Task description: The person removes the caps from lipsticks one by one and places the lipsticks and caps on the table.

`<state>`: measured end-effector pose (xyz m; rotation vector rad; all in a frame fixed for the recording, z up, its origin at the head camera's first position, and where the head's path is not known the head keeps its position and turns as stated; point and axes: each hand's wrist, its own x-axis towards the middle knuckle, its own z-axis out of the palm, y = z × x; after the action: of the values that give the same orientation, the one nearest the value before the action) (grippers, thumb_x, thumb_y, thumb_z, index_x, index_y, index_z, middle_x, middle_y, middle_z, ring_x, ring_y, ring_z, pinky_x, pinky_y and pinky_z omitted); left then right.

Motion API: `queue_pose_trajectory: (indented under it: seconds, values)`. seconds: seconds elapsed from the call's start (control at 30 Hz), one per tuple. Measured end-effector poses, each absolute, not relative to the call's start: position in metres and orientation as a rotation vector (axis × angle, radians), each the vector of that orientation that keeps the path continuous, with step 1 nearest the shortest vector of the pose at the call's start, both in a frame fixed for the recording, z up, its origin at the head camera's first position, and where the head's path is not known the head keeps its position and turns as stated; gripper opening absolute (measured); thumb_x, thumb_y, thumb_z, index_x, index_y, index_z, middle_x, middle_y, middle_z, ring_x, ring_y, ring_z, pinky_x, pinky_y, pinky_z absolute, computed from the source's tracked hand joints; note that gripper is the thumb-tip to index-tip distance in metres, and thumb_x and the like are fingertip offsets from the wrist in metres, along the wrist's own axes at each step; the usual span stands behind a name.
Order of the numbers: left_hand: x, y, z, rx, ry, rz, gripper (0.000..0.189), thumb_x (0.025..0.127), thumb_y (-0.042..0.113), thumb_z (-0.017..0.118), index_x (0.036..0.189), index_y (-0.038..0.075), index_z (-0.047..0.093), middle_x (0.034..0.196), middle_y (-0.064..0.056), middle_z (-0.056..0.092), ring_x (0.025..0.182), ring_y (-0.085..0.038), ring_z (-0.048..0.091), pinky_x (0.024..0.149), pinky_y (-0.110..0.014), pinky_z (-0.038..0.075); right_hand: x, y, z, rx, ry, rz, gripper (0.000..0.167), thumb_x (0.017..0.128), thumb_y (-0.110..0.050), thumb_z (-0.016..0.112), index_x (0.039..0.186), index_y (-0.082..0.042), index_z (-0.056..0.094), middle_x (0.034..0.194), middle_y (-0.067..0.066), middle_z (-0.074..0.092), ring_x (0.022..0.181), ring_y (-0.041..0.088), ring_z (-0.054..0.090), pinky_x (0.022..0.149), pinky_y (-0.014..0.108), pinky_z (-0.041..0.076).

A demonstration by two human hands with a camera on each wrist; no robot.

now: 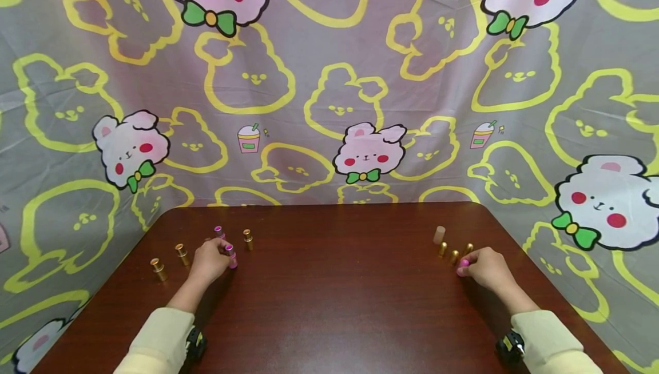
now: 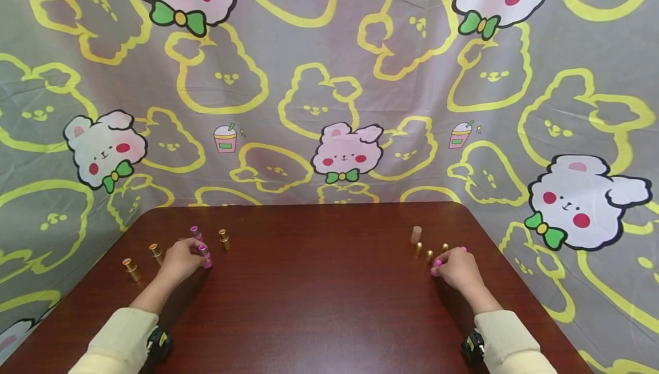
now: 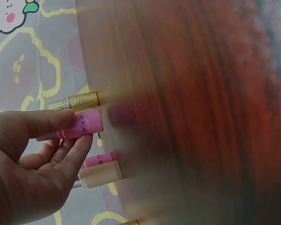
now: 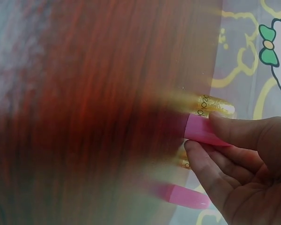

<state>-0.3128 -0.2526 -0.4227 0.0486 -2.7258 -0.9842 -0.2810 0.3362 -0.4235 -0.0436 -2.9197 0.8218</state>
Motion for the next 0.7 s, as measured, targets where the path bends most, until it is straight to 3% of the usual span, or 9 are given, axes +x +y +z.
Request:
queue_pose_trajectory:
  seconds: [0.7]
  values:
    - [-0.3139,-0.2525,-0.4255,0.045,-2.756,-0.994,0.017,0.069,-0.003,0.072,0.083,-0.002,0.063,0.074,-0.01,0.064,0.074,-0.03,0.058,0.06,-0.034,0.044,-0.2823,0.3333,-0.4243,-0.026,-2.922,0.793,0.017,0.077,-0.007,0.078,0.067,-0.004,0.065,0.057,-0.001,0.052,0.058,0.02,0.047,0.052,0.03,0.037]
